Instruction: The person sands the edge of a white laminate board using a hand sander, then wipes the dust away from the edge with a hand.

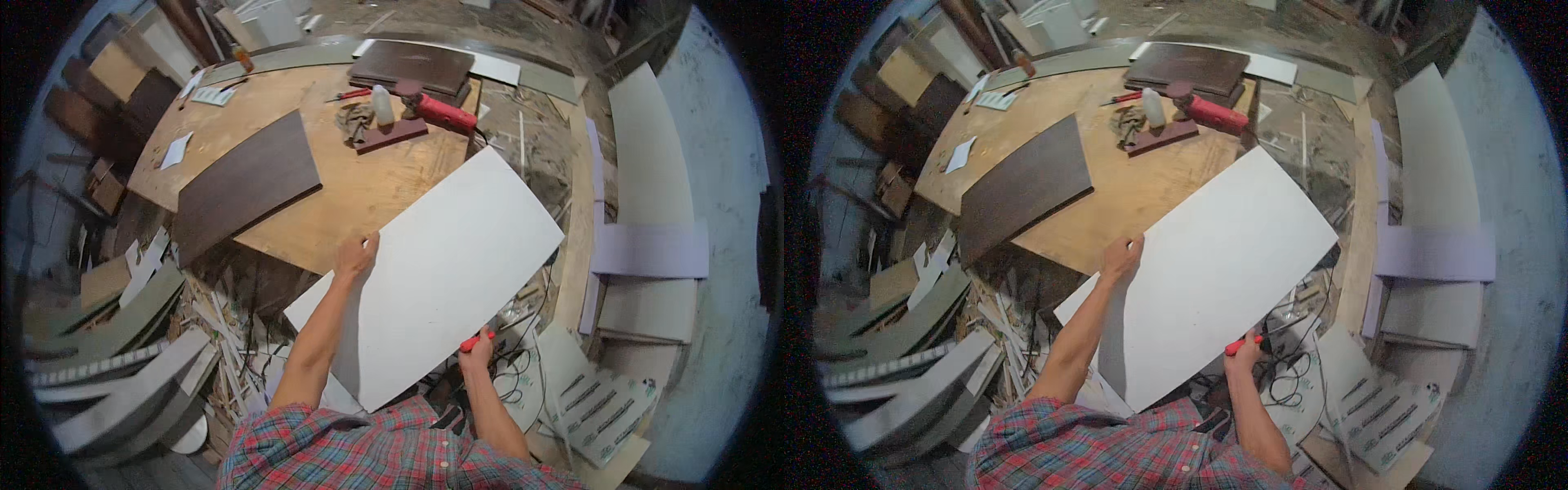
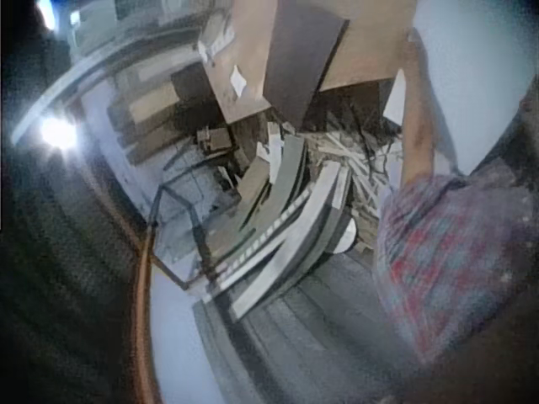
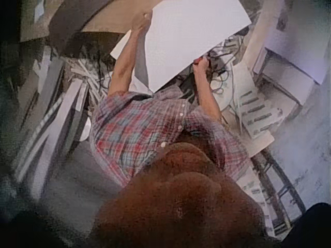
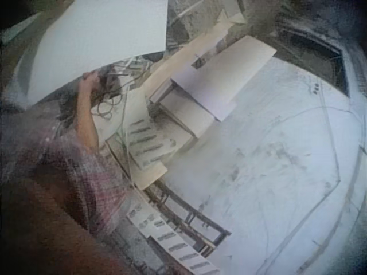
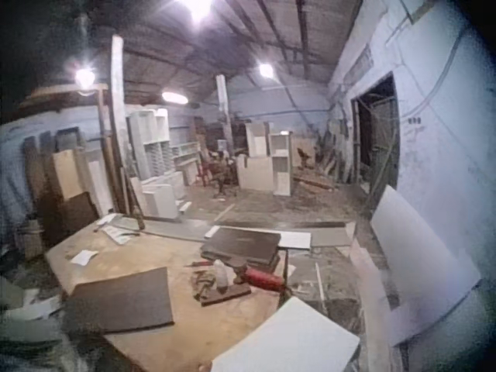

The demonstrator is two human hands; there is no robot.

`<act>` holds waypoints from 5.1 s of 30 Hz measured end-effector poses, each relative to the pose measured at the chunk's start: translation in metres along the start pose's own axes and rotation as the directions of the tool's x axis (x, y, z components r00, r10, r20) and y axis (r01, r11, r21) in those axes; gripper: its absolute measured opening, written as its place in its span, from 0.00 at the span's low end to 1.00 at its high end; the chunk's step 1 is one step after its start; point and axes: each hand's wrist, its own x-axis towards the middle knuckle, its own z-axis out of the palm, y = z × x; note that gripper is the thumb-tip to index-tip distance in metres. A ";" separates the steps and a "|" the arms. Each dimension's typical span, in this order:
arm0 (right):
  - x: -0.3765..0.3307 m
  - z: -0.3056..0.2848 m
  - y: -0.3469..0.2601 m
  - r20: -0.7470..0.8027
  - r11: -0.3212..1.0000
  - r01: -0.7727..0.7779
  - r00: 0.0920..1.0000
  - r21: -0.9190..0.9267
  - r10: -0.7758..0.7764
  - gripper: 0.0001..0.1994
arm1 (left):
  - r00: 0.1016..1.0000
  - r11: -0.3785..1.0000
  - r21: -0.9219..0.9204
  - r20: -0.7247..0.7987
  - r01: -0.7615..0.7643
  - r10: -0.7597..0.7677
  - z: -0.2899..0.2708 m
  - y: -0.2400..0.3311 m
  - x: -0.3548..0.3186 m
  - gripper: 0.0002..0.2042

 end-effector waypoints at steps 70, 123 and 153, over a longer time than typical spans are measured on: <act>0.023 0.091 -0.088 0.892 -0.610 0.792 0.295 -0.027 0.342 0.41 | 0.907 0.823 0.380 0.168 -0.422 0.387 0.061 0.028 0.086 0.32; 0.011 0.051 -0.064 0.865 -0.589 0.755 0.469 -0.289 0.177 0.36 | 0.892 0.877 0.169 0.041 -0.451 0.450 0.059 0.022 0.097 0.25; 0.003 0.063 -0.013 0.895 -0.457 0.797 0.446 -0.394 0.006 0.31 | 0.830 0.806 0.222 0.031 -0.549 0.557 0.057 0.014 0.106 0.24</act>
